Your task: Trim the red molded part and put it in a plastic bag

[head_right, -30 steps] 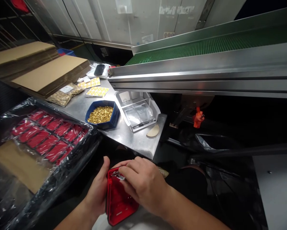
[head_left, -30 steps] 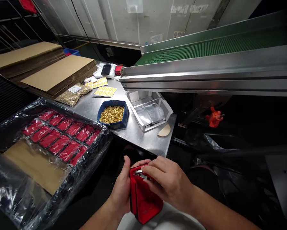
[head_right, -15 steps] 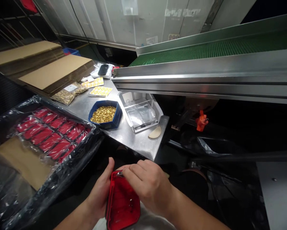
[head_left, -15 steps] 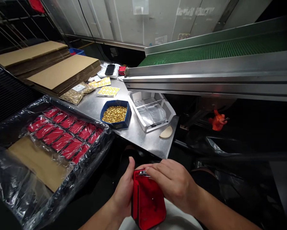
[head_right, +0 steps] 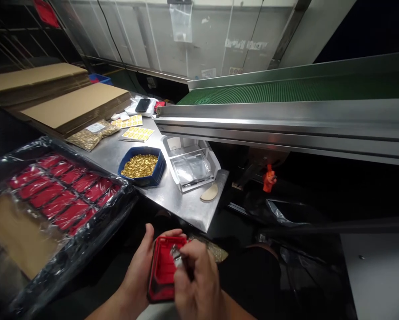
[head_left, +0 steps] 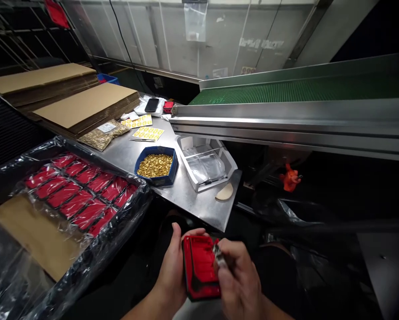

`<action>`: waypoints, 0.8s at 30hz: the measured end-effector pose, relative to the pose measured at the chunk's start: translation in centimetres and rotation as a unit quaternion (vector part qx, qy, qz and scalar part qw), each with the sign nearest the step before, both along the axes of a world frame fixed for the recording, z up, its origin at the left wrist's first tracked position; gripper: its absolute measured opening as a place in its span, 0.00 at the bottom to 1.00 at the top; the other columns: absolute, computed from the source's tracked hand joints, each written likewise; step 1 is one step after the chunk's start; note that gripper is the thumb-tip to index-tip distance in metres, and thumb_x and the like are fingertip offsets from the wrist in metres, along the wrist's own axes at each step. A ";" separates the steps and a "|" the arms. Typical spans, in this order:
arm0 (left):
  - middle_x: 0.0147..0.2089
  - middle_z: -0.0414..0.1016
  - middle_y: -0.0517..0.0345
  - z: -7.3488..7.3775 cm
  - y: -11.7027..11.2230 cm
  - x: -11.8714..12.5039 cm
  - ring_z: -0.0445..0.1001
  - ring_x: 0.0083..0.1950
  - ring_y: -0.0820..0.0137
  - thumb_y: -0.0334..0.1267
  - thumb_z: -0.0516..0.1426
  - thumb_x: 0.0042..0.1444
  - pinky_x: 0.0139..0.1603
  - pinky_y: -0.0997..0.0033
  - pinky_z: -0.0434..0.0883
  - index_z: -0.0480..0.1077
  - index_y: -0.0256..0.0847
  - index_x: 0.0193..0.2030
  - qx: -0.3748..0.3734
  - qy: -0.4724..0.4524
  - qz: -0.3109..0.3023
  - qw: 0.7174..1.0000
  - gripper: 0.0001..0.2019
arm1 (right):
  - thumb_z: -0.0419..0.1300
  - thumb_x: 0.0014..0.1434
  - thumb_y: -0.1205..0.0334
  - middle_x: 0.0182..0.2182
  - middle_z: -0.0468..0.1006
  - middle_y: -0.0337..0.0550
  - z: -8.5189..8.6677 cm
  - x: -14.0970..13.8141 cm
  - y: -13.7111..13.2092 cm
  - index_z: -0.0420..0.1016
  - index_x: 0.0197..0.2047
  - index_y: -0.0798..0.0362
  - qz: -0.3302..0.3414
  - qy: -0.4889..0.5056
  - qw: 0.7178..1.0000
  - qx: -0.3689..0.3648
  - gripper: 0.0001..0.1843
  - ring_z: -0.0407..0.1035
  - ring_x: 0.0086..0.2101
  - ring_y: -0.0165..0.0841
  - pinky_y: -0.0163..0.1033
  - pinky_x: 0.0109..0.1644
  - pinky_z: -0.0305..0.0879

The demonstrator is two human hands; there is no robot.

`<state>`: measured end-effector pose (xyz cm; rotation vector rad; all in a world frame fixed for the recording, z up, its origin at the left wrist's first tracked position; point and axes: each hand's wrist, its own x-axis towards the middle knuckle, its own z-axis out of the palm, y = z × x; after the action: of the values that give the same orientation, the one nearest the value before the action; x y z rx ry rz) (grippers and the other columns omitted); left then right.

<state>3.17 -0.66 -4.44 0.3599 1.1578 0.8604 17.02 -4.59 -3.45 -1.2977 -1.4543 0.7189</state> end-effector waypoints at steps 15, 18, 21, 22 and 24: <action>0.61 0.68 0.60 1.2 0.4 -0.9 0.66 0.63 0.68 0.42 0.51 0.68 0.65 0.71 0.62 0.69 0.52 0.57 0.404 0.278 -0.128 0.862 0.14 | 0.49 0.65 0.42 0.21 0.62 0.33 0.5 2.3 4.0 0.65 0.35 0.50 -0.065 0.314 0.913 -0.251 0.20 0.56 0.23 0.27 0.33 0.27 0.56; 0.61 0.69 0.60 1.7 -0.6 -0.4 0.67 0.62 0.69 0.38 0.50 0.68 0.63 0.72 0.64 0.65 0.52 0.61 0.448 0.283 -0.157 0.833 0.17 | 0.50 0.65 0.42 0.21 0.63 0.33 0.5 2.2 4.0 0.65 0.35 0.50 -0.060 0.323 0.909 -0.255 0.20 0.56 0.23 0.27 0.33 0.27 0.57; 0.57 0.71 0.59 1.7 -1.0 -0.2 0.71 0.58 0.70 0.36 0.51 0.67 0.58 0.73 0.68 0.65 0.51 0.61 0.475 0.322 -0.151 0.805 0.17 | 0.50 0.64 0.41 0.21 0.62 0.32 0.5 2.1 4.0 0.65 0.36 0.50 -0.060 0.331 0.905 -0.259 0.20 0.56 0.23 0.27 0.32 0.27 0.58; 0.57 0.71 0.59 1.6 -1.1 -0.1 0.71 0.57 0.70 0.35 0.51 0.67 0.57 0.73 0.68 0.65 0.50 0.61 0.482 0.334 -0.147 0.796 0.17 | 0.50 0.64 0.41 0.21 0.62 0.32 0.4 2.0 4.0 0.65 0.35 0.50 -0.061 0.333 0.904 -0.262 0.20 0.56 0.23 0.26 0.32 0.27 0.58; 0.55 0.72 0.59 1.6 -1.2 0.1 0.72 0.55 0.71 0.36 0.52 0.66 0.55 0.74 0.69 0.65 0.50 0.60 0.494 0.353 -0.141 0.782 0.16 | 0.51 0.64 0.41 0.21 0.62 0.32 0.4 1.9 3.8 0.65 0.34 0.50 -0.064 0.337 0.901 -0.267 0.20 0.56 0.23 0.26 0.32 0.28 0.58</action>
<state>3.24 -1.87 -2.87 1.8117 1.1725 1.0417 18.89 -0.76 -3.06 -1.3289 -0.6157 1.3783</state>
